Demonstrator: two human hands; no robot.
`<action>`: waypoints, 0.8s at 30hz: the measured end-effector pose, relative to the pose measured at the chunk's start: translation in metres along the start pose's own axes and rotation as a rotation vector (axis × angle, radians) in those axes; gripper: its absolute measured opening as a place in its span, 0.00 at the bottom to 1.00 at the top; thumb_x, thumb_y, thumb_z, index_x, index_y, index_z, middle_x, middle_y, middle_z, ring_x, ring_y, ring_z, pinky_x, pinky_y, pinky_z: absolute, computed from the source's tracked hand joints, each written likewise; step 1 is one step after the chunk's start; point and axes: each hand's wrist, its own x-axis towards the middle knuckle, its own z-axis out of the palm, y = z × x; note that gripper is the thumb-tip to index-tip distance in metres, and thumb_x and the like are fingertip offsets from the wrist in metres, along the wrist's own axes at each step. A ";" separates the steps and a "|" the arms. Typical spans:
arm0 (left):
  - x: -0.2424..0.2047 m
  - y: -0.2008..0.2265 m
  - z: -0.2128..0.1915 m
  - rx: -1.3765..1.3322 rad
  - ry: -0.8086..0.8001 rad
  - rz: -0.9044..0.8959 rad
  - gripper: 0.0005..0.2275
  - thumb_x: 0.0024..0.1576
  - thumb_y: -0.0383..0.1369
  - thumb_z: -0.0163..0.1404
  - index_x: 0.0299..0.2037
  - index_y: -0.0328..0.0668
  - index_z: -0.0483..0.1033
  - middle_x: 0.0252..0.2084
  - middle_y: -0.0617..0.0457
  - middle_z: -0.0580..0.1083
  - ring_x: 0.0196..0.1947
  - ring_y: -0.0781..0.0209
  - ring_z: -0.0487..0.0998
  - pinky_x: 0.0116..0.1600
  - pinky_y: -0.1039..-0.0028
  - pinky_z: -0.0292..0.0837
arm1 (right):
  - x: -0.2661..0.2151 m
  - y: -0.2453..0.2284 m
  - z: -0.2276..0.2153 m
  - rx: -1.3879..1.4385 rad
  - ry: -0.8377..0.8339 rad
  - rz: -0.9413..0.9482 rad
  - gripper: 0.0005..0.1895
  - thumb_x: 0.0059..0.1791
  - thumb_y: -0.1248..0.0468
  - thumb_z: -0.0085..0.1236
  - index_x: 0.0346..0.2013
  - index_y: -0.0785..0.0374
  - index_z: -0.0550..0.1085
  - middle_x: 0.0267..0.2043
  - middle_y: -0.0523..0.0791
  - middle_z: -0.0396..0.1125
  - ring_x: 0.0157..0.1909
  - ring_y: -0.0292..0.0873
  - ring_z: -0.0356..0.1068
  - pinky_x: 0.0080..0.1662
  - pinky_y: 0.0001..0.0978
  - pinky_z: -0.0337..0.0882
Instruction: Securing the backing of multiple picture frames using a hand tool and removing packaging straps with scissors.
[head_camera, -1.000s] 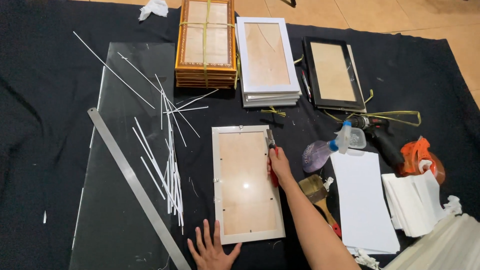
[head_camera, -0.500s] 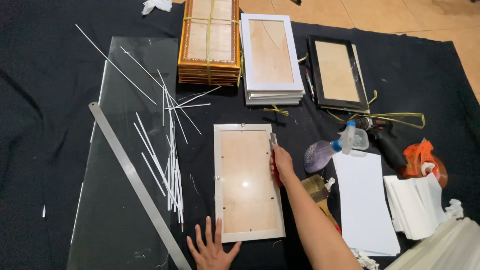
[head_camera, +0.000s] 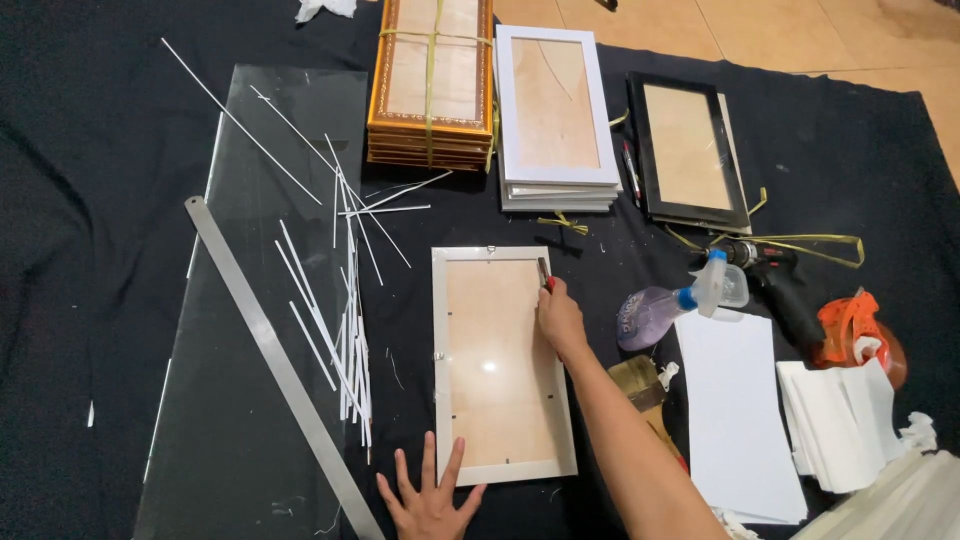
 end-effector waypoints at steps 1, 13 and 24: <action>0.001 0.000 0.000 0.000 0.000 -0.002 0.43 0.41 0.77 0.37 0.72 0.88 0.50 0.78 0.66 0.53 0.74 0.41 0.59 0.69 0.36 0.60 | -0.004 -0.006 -0.001 -0.001 -0.001 -0.001 0.30 0.57 0.50 0.31 0.72 0.60 0.56 0.61 0.61 0.65 0.58 0.68 0.67 0.56 0.56 0.66; 0.002 0.000 -0.002 -0.131 0.040 -0.004 0.43 0.45 0.71 0.35 0.75 0.81 0.47 0.81 0.62 0.47 0.77 0.40 0.51 0.74 0.35 0.45 | -0.029 -0.042 -0.003 -0.055 0.031 0.107 0.32 0.59 0.53 0.29 0.78 0.58 0.46 0.67 0.56 0.64 0.65 0.65 0.63 0.62 0.55 0.63; -0.002 0.001 0.002 -0.112 0.041 -0.010 0.43 0.44 0.73 0.36 0.75 0.83 0.48 0.80 0.64 0.49 0.75 0.41 0.54 0.74 0.35 0.47 | 0.008 -0.009 0.013 -0.307 0.007 -0.021 0.35 0.60 0.57 0.35 0.78 0.65 0.41 0.57 0.58 0.70 0.52 0.63 0.71 0.47 0.53 0.71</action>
